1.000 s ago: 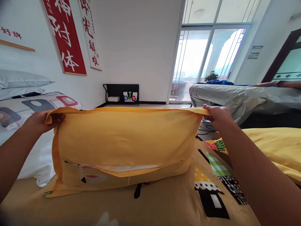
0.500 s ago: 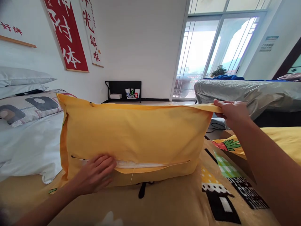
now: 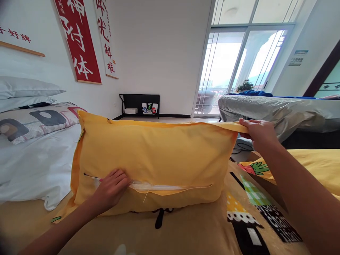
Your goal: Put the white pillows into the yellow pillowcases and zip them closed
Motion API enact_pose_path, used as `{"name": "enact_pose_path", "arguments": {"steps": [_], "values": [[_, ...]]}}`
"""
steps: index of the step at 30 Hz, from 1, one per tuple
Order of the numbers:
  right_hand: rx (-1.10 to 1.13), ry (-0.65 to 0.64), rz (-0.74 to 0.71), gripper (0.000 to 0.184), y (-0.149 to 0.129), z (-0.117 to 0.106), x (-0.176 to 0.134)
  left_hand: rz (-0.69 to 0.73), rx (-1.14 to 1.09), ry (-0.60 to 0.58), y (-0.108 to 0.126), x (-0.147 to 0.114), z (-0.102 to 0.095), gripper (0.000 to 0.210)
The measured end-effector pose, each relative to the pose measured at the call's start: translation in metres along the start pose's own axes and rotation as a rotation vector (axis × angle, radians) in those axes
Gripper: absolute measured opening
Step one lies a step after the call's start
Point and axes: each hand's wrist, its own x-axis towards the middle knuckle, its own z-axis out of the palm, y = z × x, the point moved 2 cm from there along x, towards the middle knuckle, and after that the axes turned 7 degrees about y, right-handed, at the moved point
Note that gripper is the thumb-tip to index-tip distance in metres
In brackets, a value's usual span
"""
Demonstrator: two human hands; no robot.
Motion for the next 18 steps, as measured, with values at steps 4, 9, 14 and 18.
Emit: {"name": "enact_pose_path", "arguments": {"steps": [4,9,14,18], "values": [[-0.221,0.145,-0.326,0.047,0.015,0.014,-0.064,-0.088,0.099,0.177,-0.014,-0.001,0.016,0.017],[-0.463,-0.713,-0.877,0.05,0.066,0.084,-0.178,-0.337,0.13,-0.059,-0.05,-0.01,0.063,0.055],[-0.577,-0.785,-0.484,0.053,0.119,0.13,-0.155,-0.543,0.096,-0.34,-0.095,-0.033,0.082,0.054],[-0.565,-0.727,-0.297,0.059,0.158,0.13,-0.124,-0.888,0.089,-0.379,-0.139,-0.065,0.075,0.055]]}}
